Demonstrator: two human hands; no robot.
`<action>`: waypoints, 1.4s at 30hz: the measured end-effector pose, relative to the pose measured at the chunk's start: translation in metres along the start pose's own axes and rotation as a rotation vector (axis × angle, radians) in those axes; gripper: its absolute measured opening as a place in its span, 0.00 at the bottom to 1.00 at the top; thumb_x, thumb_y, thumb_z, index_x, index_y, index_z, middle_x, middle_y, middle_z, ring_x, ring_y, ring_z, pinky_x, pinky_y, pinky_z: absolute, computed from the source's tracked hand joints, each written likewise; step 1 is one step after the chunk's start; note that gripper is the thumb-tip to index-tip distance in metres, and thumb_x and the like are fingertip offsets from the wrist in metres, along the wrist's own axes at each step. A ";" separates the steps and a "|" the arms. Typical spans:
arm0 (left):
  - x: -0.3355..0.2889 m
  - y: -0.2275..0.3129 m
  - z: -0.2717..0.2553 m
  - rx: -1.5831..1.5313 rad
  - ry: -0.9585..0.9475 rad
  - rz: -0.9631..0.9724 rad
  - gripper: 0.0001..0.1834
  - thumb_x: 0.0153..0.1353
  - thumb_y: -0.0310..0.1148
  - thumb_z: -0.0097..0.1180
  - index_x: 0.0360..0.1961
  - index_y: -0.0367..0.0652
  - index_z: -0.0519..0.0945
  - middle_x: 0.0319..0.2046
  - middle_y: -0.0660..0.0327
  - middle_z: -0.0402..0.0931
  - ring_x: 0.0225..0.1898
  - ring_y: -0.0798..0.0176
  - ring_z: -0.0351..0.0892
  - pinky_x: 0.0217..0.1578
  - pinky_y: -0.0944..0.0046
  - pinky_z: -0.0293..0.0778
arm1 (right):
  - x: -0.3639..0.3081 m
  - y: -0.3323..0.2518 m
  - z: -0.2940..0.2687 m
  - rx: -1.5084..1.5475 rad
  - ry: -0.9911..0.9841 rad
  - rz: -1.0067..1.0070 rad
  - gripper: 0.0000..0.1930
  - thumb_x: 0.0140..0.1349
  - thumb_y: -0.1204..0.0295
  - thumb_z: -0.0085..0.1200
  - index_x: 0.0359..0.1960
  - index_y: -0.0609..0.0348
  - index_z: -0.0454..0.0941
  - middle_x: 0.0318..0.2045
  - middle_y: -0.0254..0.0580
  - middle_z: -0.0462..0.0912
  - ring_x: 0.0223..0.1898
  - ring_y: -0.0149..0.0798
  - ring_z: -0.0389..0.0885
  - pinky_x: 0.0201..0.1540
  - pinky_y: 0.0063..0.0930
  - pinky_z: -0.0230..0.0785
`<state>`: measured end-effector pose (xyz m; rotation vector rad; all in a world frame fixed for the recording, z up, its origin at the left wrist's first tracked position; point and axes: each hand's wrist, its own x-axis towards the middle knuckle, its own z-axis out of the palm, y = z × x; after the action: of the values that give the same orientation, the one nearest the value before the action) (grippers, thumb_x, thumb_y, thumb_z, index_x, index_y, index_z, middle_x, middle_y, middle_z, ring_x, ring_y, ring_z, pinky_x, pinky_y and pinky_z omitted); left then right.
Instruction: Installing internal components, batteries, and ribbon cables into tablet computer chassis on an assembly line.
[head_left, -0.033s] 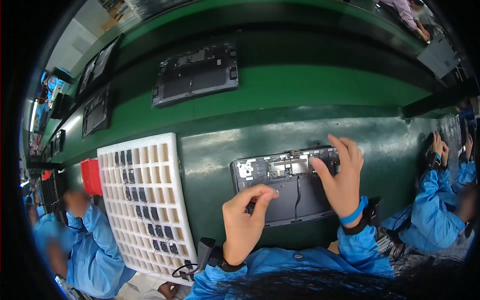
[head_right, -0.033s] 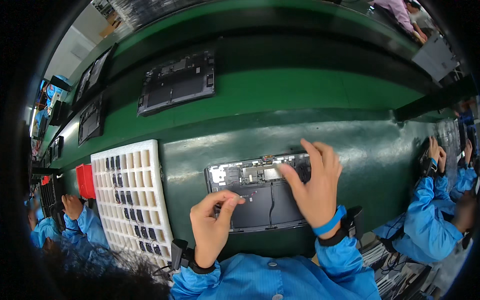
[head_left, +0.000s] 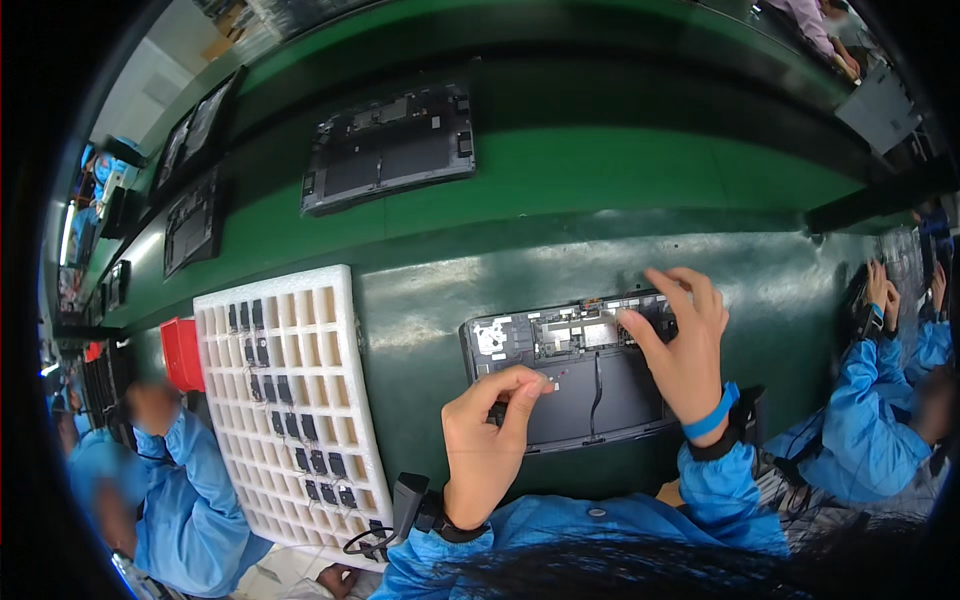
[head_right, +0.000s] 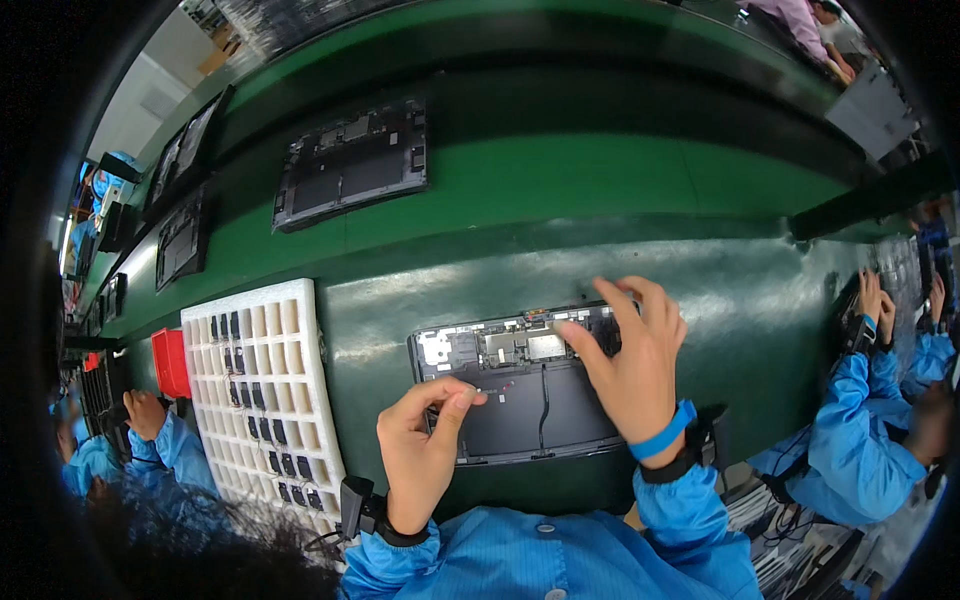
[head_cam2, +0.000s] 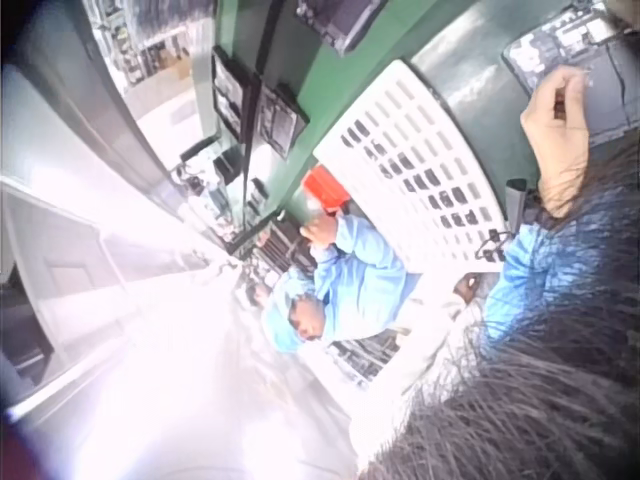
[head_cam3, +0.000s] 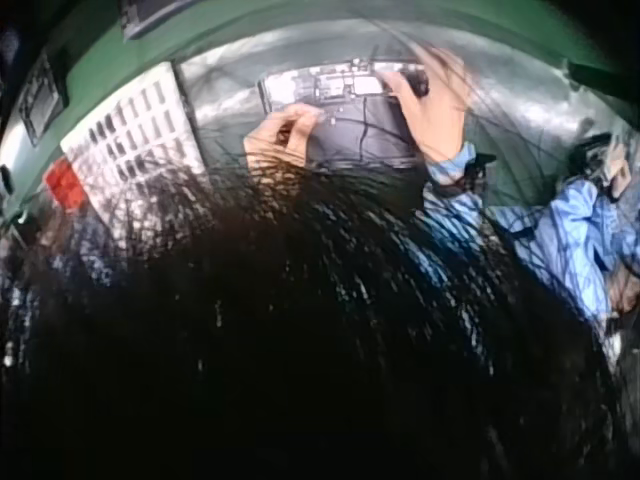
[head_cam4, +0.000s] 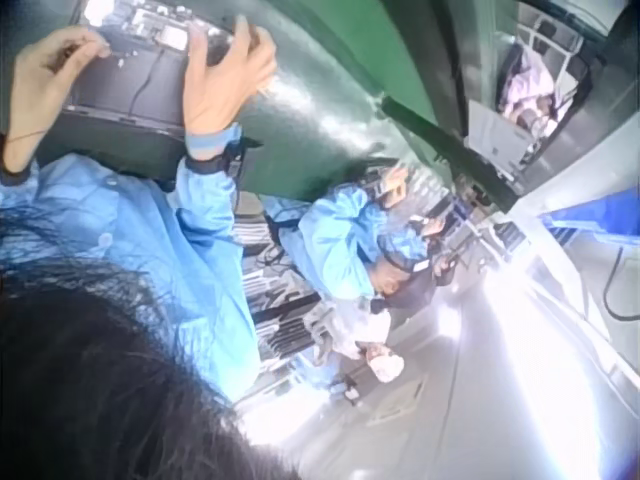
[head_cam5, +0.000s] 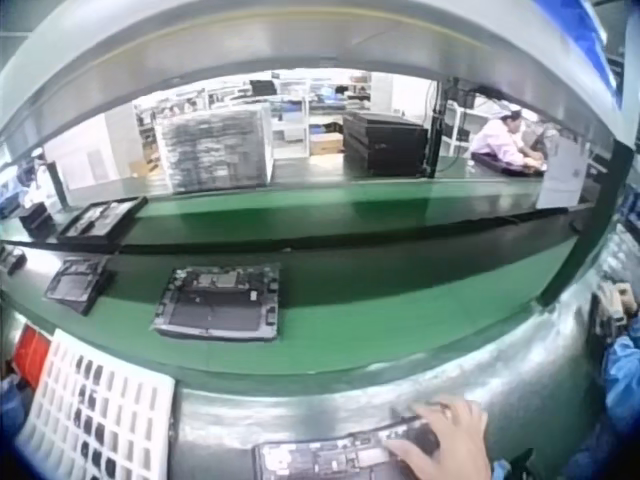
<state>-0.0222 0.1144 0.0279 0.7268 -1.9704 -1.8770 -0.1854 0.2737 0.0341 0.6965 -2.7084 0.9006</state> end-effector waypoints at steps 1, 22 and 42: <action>0.004 0.000 -0.001 0.048 0.013 -0.019 0.06 0.74 0.26 0.66 0.44 0.31 0.87 0.36 0.55 0.91 0.42 0.66 0.90 0.46 0.67 0.81 | 0.003 0.014 0.006 0.004 -0.079 -0.052 0.13 0.65 0.68 0.71 0.48 0.58 0.88 0.49 0.42 0.85 0.57 0.47 0.79 0.64 0.45 0.62; 0.021 0.001 -0.003 0.182 0.042 0.010 0.04 0.71 0.23 0.67 0.44 0.32 0.88 0.38 0.57 0.89 0.38 0.68 0.84 0.41 0.69 0.76 | 0.001 0.032 0.009 0.514 -0.444 0.003 0.15 0.67 0.70 0.68 0.54 0.55 0.87 0.36 0.37 0.81 0.42 0.39 0.78 0.58 0.36 0.60; 0.031 0.006 0.001 0.213 -0.129 -0.072 0.05 0.71 0.24 0.67 0.42 0.32 0.88 0.35 0.57 0.88 0.35 0.68 0.84 0.42 0.67 0.79 | 0.000 0.043 0.013 0.537 -0.448 -0.078 0.15 0.66 0.72 0.67 0.54 0.56 0.87 0.33 0.36 0.79 0.40 0.39 0.75 0.56 0.36 0.58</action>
<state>-0.0490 0.0982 0.0306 0.7610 -2.2802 -1.8125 -0.2069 0.2962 0.0014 1.2248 -2.7772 1.6513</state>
